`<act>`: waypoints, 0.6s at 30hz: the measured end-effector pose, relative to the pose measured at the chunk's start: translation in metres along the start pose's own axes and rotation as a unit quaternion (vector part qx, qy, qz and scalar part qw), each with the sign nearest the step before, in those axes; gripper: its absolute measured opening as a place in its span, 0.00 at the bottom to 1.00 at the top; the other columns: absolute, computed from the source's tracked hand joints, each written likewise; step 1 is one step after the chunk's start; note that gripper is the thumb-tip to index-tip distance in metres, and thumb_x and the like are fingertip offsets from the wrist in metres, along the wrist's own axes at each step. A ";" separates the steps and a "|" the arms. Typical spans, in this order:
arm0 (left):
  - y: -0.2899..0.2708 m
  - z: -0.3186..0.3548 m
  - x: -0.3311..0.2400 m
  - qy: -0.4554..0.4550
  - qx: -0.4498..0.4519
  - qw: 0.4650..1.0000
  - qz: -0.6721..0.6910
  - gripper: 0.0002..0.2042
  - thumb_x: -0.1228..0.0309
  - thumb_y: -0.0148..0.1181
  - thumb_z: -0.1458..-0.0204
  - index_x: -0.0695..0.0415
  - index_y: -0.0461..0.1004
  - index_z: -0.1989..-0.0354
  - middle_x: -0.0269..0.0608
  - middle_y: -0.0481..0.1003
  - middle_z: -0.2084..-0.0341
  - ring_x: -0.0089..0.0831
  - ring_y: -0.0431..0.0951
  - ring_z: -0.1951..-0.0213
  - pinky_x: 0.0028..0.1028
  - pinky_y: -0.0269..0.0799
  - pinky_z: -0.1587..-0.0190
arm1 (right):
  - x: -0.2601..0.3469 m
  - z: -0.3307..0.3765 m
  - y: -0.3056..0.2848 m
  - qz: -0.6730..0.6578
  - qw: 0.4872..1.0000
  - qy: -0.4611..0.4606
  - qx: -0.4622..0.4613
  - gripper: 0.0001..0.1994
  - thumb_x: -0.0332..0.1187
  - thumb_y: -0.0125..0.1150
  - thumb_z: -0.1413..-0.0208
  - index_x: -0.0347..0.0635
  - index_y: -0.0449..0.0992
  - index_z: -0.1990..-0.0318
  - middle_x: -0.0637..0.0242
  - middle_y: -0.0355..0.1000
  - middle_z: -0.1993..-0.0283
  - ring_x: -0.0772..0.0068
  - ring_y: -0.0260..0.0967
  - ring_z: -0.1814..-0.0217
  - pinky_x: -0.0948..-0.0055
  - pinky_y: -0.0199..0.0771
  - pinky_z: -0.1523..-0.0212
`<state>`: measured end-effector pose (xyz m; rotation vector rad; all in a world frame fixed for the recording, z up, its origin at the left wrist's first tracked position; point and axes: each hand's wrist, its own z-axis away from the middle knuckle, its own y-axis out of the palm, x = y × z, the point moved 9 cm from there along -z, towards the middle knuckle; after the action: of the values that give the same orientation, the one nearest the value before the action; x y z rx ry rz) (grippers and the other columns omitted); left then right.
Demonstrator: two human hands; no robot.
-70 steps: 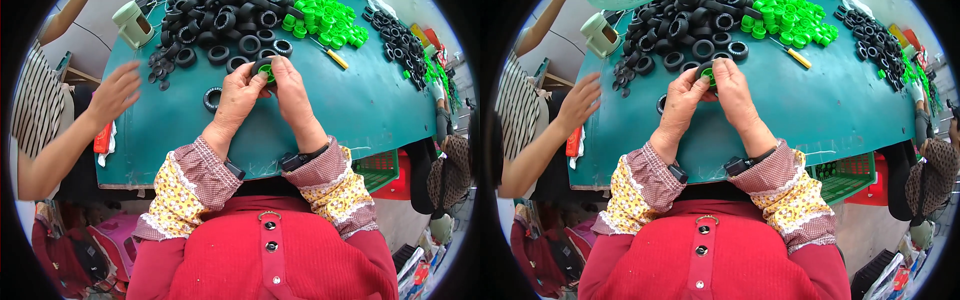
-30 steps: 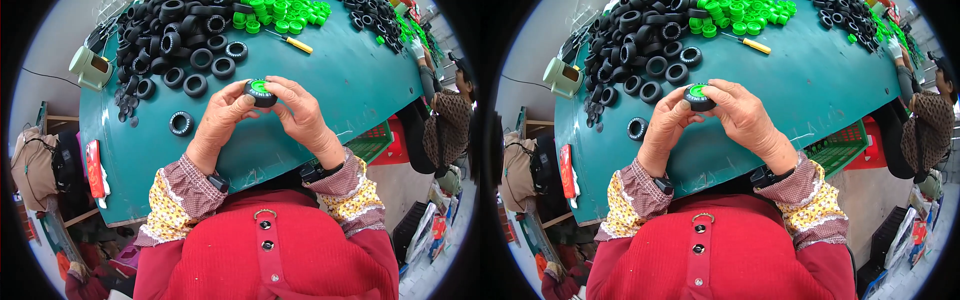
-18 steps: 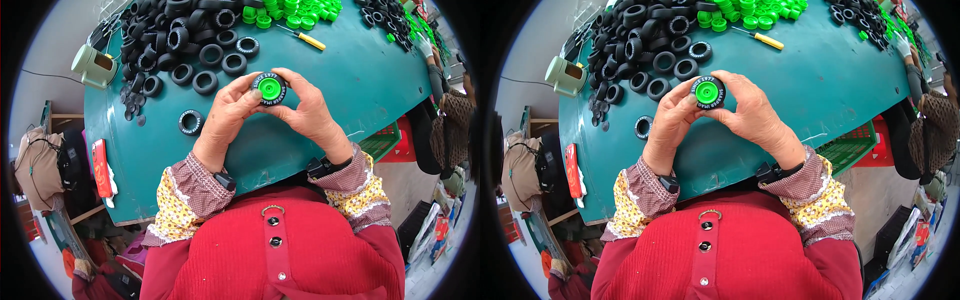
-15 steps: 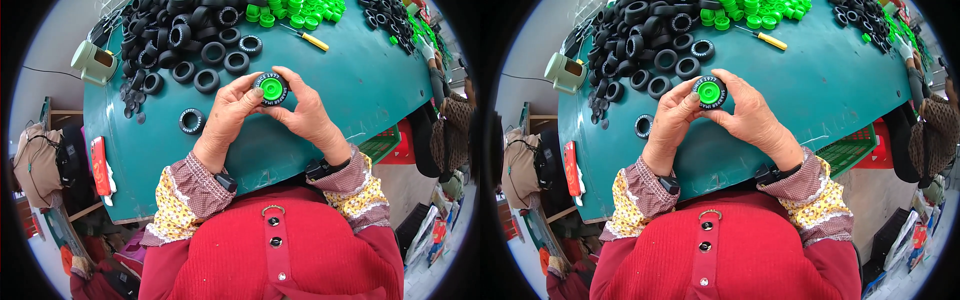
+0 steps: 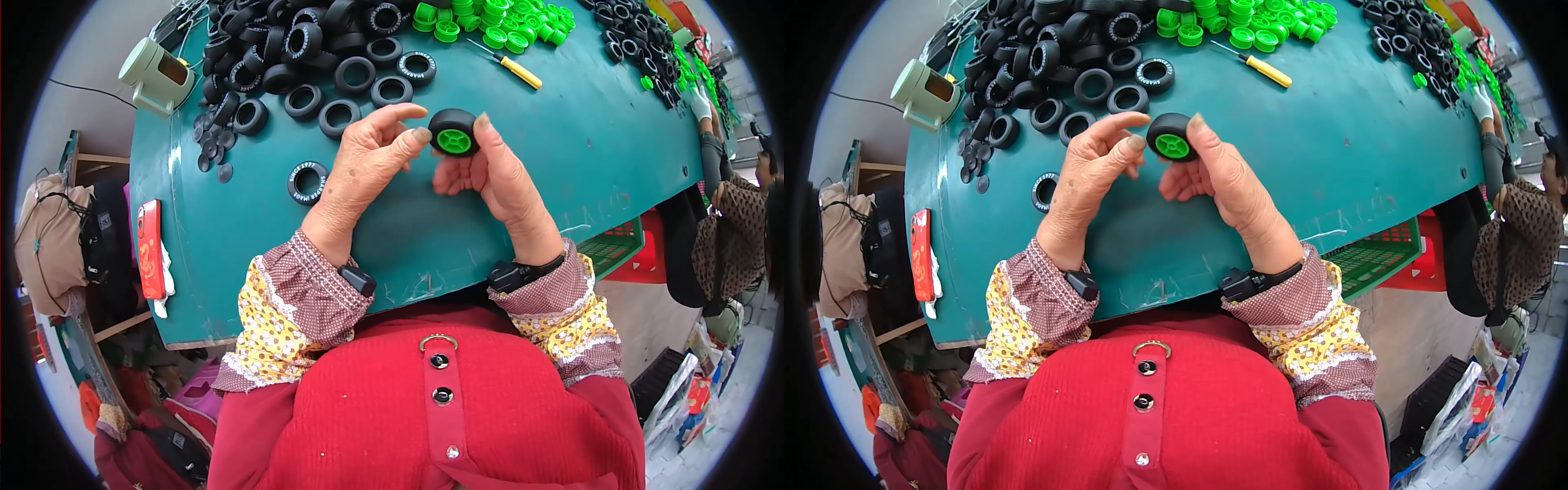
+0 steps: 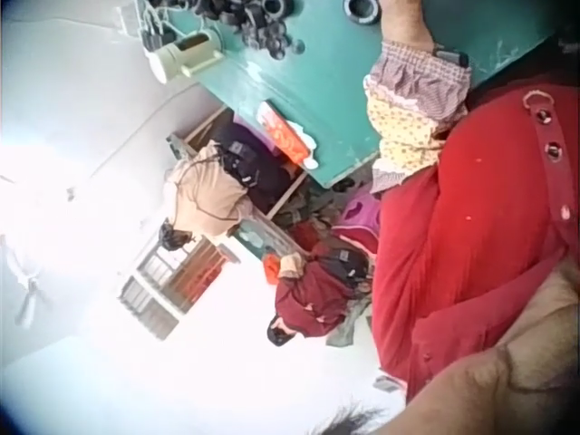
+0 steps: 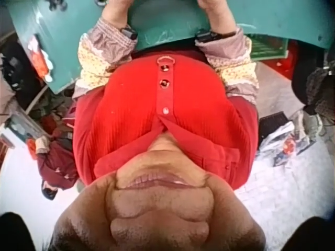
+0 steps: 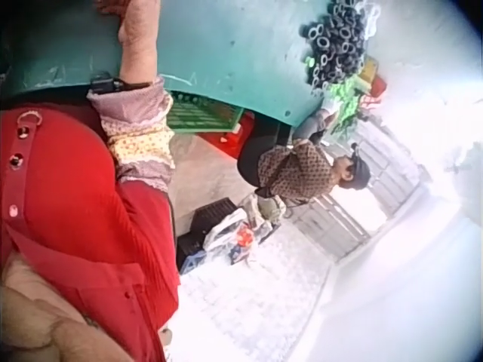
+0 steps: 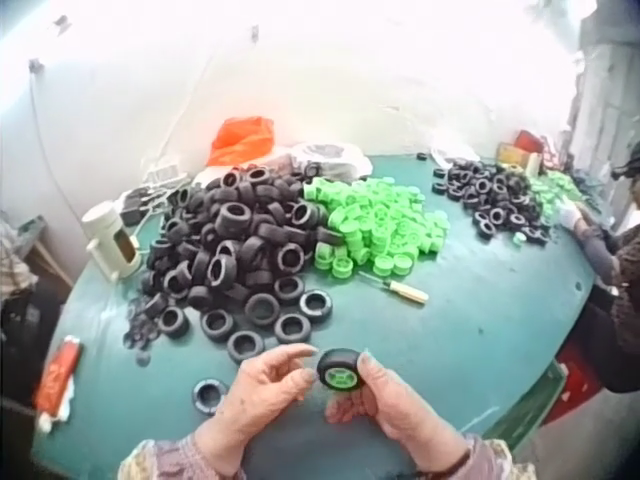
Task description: Assemble green plastic rims into black rubber toy tires and snap on hubcaps.
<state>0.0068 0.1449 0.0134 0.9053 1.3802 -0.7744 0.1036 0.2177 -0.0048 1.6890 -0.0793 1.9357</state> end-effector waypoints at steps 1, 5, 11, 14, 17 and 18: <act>-0.001 0.000 -0.004 0.031 -0.004 0.999 -0.043 0.19 0.63 0.56 0.52 0.63 0.68 0.55 0.36 0.71 0.75 0.21 0.71 0.75 0.17 0.66 0.70 | -0.006 0.001 0.002 -0.005 0.999 0.034 0.009 0.29 0.59 0.37 0.47 0.37 0.70 0.63 0.65 0.69 0.75 0.76 0.68 0.75 0.81 0.68 0.73; 0.010 0.002 -0.005 0.013 0.036 0.998 0.052 0.18 0.69 0.57 0.53 0.63 0.68 0.54 0.33 0.72 0.74 0.18 0.70 0.73 0.16 0.66 0.70 | -0.012 -0.001 0.001 0.003 0.998 0.067 -0.020 0.33 0.62 0.29 0.47 0.39 0.71 0.69 0.64 0.68 0.80 0.75 0.66 0.82 0.81 0.68 0.80; 0.005 0.001 0.014 -0.063 0.030 0.988 0.135 0.16 0.70 0.54 0.52 0.67 0.67 0.55 0.37 0.73 0.73 0.21 0.72 0.74 0.17 0.67 0.70 | -0.019 -0.006 -0.005 0.051 0.994 0.092 -0.030 0.32 0.61 0.30 0.46 0.38 0.70 0.67 0.65 0.67 0.80 0.78 0.64 0.83 0.83 0.65 0.82; -0.003 0.000 0.020 -0.086 -0.005 0.984 0.156 0.16 0.70 0.53 0.52 0.68 0.67 0.56 0.39 0.73 0.73 0.21 0.73 0.75 0.17 0.68 0.71 | -0.007 -0.010 -0.005 0.034 0.996 0.044 -0.074 0.30 0.58 0.31 0.44 0.37 0.69 0.62 0.66 0.66 0.80 0.80 0.63 0.83 0.84 0.64 0.82; -0.005 -0.003 0.025 -0.099 -0.019 0.980 0.173 0.16 0.70 0.53 0.51 0.67 0.67 0.56 0.39 0.73 0.73 0.21 0.73 0.75 0.16 0.67 0.72 | -0.006 -0.015 -0.003 0.024 0.998 0.024 -0.044 0.28 0.54 0.31 0.43 0.37 0.67 0.58 0.67 0.65 0.80 0.82 0.62 0.82 0.85 0.63 0.81; -0.005 -0.003 0.027 -0.101 -0.020 0.979 0.174 0.16 0.70 0.53 0.51 0.68 0.68 0.56 0.39 0.73 0.73 0.21 0.73 0.75 0.15 0.67 0.72 | -0.007 -0.016 -0.003 0.025 0.998 0.028 -0.043 0.28 0.54 0.31 0.43 0.37 0.67 0.58 0.67 0.65 0.80 0.82 0.62 0.82 0.85 0.63 0.81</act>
<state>0.0024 0.1464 -0.0136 0.9744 1.0211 -0.5512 0.0913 0.2243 -0.0159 1.5912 -0.1826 1.9852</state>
